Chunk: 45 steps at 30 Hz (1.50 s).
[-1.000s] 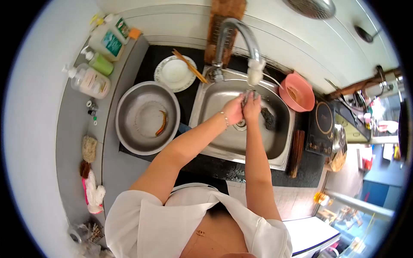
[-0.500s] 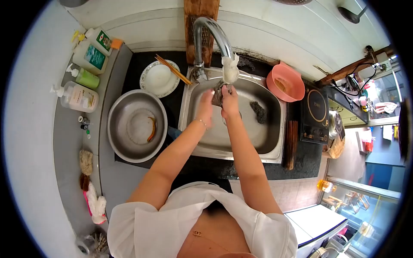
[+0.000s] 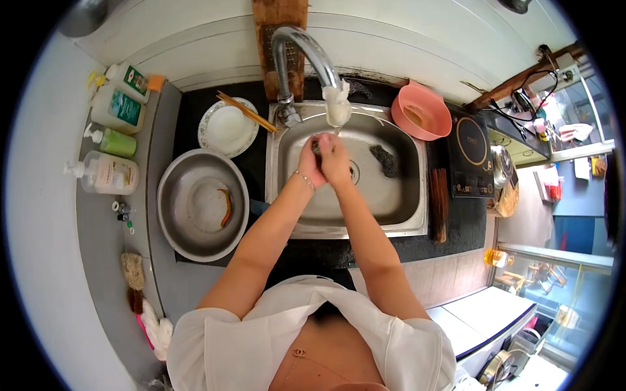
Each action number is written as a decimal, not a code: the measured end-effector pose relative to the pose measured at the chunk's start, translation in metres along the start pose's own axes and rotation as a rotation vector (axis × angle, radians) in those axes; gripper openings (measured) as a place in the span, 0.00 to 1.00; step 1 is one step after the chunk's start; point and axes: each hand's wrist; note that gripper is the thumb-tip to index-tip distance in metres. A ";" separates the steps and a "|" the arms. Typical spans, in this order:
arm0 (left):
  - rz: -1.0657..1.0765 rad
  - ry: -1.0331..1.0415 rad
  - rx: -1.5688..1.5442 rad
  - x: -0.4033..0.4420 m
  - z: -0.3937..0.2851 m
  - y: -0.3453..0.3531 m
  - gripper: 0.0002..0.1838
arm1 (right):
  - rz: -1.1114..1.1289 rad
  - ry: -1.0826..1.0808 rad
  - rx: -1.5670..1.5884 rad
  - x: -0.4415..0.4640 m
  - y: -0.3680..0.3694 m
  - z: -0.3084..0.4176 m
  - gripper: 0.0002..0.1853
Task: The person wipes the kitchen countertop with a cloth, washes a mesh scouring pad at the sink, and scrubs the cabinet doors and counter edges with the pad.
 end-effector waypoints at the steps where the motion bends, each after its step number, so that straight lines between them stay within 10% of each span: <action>1: 0.180 0.007 0.025 0.006 -0.002 -0.012 0.29 | -0.028 -0.103 -0.138 -0.008 0.002 -0.001 0.17; 2: 0.541 0.000 -0.049 0.003 -0.002 -0.008 0.27 | -0.053 -0.200 -0.276 -0.021 0.004 0.004 0.18; 5: -0.074 0.074 -0.034 0.007 0.017 0.026 0.26 | -0.052 -0.011 -0.328 -0.017 -0.011 -0.006 0.23; 7: -0.085 0.164 0.220 -0.001 0.031 0.038 0.26 | -0.111 0.156 -0.218 0.004 -0.028 -0.034 0.25; 11: -0.343 0.201 0.486 0.005 0.021 0.029 0.29 | 0.063 0.626 1.034 -0.003 -0.022 -0.046 0.23; 14: -0.823 0.456 0.467 0.015 -0.006 0.015 0.23 | -0.033 0.745 1.282 -0.002 -0.019 -0.050 0.17; 25: -0.637 0.243 0.691 -0.014 -0.086 0.013 0.19 | 0.035 0.816 1.609 0.000 -0.046 -0.009 0.13; 28: -0.702 0.331 0.646 -0.023 -0.042 -0.006 0.18 | 0.363 0.503 1.415 -0.011 -0.063 -0.050 0.13; 31: -0.631 0.253 0.731 -0.019 0.014 -0.041 0.17 | 0.451 -0.072 -0.446 -0.054 -0.026 -0.192 0.16; 33: -0.641 0.164 0.778 -0.023 0.044 -0.046 0.17 | 0.490 0.221 -0.572 -0.077 -0.033 -0.163 0.20; 40: -0.632 0.180 0.721 -0.019 0.070 -0.060 0.18 | 0.072 0.256 -0.127 -0.021 -0.049 -0.072 0.28; 45: -0.565 0.254 0.722 -0.018 0.072 -0.036 0.19 | 0.089 -0.044 -0.257 -0.025 -0.053 -0.061 0.27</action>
Point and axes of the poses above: each hand's wrist, its own x-axis towards the middle knuckle, its own y-axis out of the palm, z = x × y, and after that the axes turned 6 degrees about -y, right-handed
